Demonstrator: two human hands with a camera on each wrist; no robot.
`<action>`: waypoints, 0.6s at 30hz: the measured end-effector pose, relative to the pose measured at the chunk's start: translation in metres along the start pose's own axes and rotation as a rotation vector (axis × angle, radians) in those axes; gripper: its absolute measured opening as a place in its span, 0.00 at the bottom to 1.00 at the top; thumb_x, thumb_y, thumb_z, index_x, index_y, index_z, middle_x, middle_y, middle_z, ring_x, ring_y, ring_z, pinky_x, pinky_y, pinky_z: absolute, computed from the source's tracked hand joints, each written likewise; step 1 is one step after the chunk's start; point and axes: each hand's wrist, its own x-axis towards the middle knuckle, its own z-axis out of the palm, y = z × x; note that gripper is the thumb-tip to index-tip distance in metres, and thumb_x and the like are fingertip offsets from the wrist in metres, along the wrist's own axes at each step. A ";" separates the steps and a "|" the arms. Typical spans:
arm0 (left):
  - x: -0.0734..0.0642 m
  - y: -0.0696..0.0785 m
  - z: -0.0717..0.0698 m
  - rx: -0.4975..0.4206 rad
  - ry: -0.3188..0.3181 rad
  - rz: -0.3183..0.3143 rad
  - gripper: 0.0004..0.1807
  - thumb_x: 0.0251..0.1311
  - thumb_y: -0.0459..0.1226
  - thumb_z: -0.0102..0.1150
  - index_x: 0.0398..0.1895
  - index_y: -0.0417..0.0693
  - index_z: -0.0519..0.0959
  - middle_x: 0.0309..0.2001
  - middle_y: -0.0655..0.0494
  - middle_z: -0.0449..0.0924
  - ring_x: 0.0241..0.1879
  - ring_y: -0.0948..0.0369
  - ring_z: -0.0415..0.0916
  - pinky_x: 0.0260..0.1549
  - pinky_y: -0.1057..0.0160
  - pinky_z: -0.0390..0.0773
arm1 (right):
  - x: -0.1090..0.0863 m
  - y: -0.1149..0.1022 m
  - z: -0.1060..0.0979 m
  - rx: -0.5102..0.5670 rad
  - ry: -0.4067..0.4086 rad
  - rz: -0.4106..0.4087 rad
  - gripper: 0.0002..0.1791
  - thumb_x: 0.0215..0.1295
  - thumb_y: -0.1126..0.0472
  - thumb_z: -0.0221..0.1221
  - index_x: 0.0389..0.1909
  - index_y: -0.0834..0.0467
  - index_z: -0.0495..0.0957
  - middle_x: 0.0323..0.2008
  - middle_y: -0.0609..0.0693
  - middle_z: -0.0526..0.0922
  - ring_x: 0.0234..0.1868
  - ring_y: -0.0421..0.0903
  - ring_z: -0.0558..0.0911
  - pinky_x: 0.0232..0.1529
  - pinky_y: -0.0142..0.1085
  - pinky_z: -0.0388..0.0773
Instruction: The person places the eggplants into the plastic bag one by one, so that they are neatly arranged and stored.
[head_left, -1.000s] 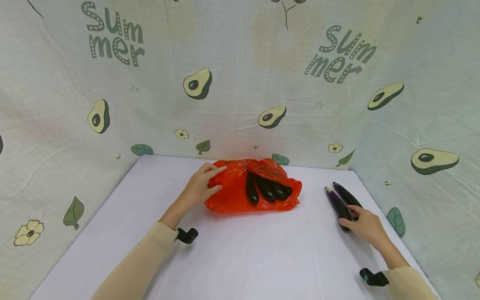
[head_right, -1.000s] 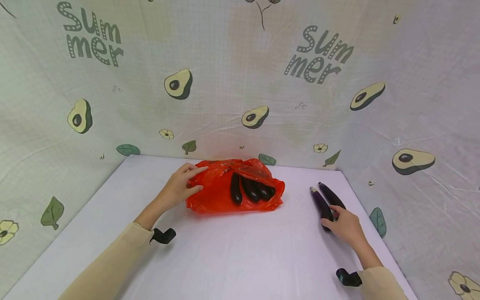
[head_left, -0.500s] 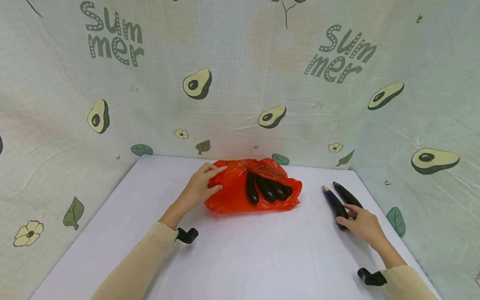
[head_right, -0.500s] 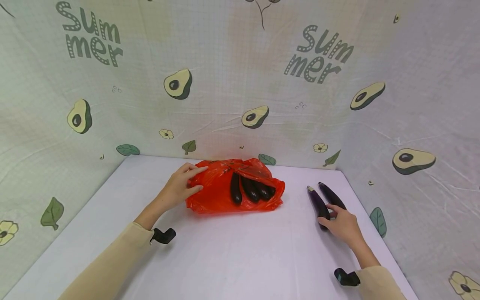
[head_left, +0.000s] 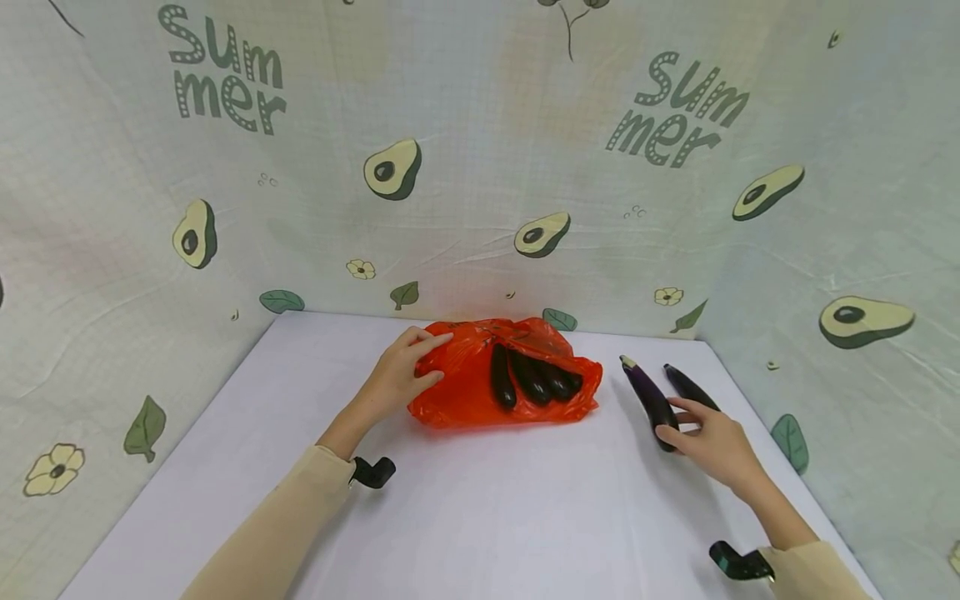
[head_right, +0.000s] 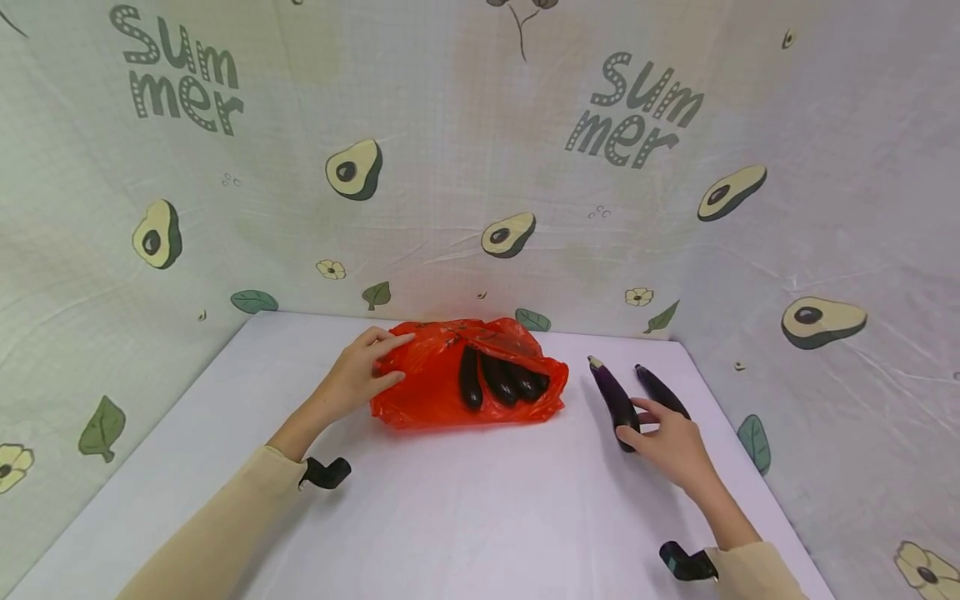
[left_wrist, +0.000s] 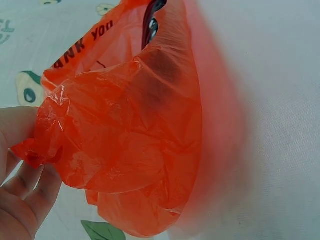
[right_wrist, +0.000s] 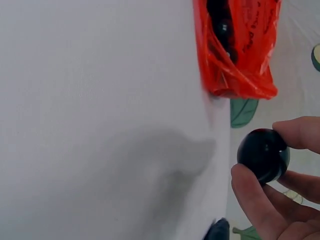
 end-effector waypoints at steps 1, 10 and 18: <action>0.000 0.000 0.000 0.000 0.000 0.001 0.35 0.55 0.36 0.71 0.67 0.57 0.72 0.49 0.60 0.67 0.46 0.61 0.68 0.43 0.65 0.79 | -0.001 -0.004 0.000 -0.004 0.005 -0.007 0.41 0.61 0.42 0.65 0.68 0.62 0.66 0.54 0.68 0.78 0.40 0.52 0.86 0.33 0.42 0.82; 0.001 0.000 -0.002 0.002 -0.004 -0.011 0.35 0.55 0.35 0.71 0.68 0.57 0.72 0.49 0.59 0.68 0.47 0.60 0.69 0.45 0.63 0.80 | -0.010 -0.036 -0.002 0.027 0.020 -0.074 0.39 0.60 0.43 0.66 0.67 0.58 0.69 0.51 0.63 0.81 0.40 0.51 0.86 0.31 0.37 0.81; 0.003 0.001 -0.001 0.004 -0.007 -0.018 0.35 0.55 0.36 0.71 0.68 0.57 0.72 0.49 0.60 0.67 0.44 0.61 0.68 0.41 0.65 0.78 | -0.016 -0.068 0.002 0.054 0.009 -0.113 0.37 0.58 0.43 0.67 0.66 0.55 0.71 0.51 0.59 0.82 0.40 0.48 0.85 0.29 0.35 0.79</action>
